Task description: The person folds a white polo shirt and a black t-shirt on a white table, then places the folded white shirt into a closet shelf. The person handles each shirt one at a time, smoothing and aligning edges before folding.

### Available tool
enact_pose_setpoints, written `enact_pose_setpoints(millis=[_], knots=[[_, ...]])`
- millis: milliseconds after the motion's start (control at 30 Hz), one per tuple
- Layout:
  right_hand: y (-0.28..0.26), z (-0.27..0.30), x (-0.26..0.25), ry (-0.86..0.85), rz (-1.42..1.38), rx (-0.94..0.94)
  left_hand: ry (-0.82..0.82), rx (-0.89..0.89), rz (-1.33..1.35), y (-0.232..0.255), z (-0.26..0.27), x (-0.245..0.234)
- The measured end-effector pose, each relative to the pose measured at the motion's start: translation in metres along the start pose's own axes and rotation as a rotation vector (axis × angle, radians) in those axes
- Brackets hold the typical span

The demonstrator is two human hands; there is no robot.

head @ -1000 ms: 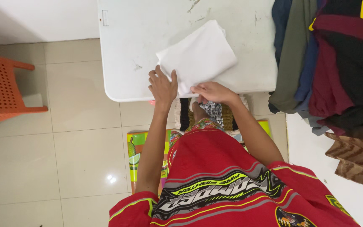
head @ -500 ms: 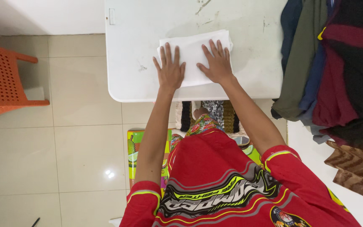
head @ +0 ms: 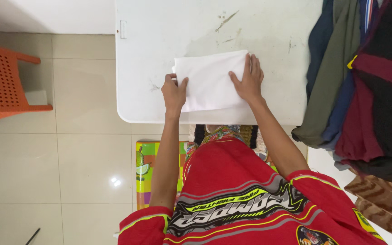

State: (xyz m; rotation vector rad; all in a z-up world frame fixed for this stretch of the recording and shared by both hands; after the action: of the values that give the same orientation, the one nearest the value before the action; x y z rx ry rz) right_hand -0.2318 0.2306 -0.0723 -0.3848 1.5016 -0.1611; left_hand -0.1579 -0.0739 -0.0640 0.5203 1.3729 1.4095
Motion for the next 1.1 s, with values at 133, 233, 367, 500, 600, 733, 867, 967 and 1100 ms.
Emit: enact_pose_setpoints(millis=[133, 233, 367, 500, 600, 733, 867, 967, 1100], knots=[[0.006, 0.002, 0.008, 0.041, -0.009, 0.006, 0.042, 0.121, 0.069, -0.002, 0.011, -0.001], [0.005, 0.001, 0.004, 0.029, -0.002, 0.007, 0.01, 0.088, 0.0, -0.002, 0.023, -0.003], [-0.016, -0.001, -0.018, 0.065, 0.111, -0.025, -0.058, 0.036, 0.055, 0.01, 0.034, -0.011], [-0.096, -0.007, -0.027, 0.161, -0.037, -0.415, -0.051, 0.038, 0.065, 0.014, 0.063, -0.02], [-0.156, -0.03, -0.004, 0.019, -0.159, -0.531, -0.062, 0.062, 0.044, 0.008, 0.086, -0.02], [-0.205, -0.059, 0.037, -0.325, -0.049, -0.552, -0.021, 0.071, 0.177, -0.001, 0.103, -0.024], [-0.215, -0.056, 0.044, -0.529, 0.003, -0.525, -0.002, 0.04, 0.206, -0.012, 0.111, -0.025], [-0.217, -0.048, 0.034, -0.59, -0.192, -0.496, -0.006, 0.088, 0.1, -0.017, 0.118, -0.025], [-0.218, -0.039, 0.038, -0.688, -0.082, -0.469, 0.01, 0.062, 0.084, -0.029, 0.124, -0.027]])
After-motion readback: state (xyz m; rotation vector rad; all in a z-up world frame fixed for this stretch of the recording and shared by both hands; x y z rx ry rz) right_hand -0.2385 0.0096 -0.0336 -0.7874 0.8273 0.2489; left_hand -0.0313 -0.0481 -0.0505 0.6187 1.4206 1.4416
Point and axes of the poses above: each hand's wrist, its own z-axis away from the middle knuckle, its own x-axis out of the palm, y = z × x, the point moved 9 cm from there along -z, towards the middle knuckle, and after that the axes turned 8 degrees about z, right-handed, at the moved point
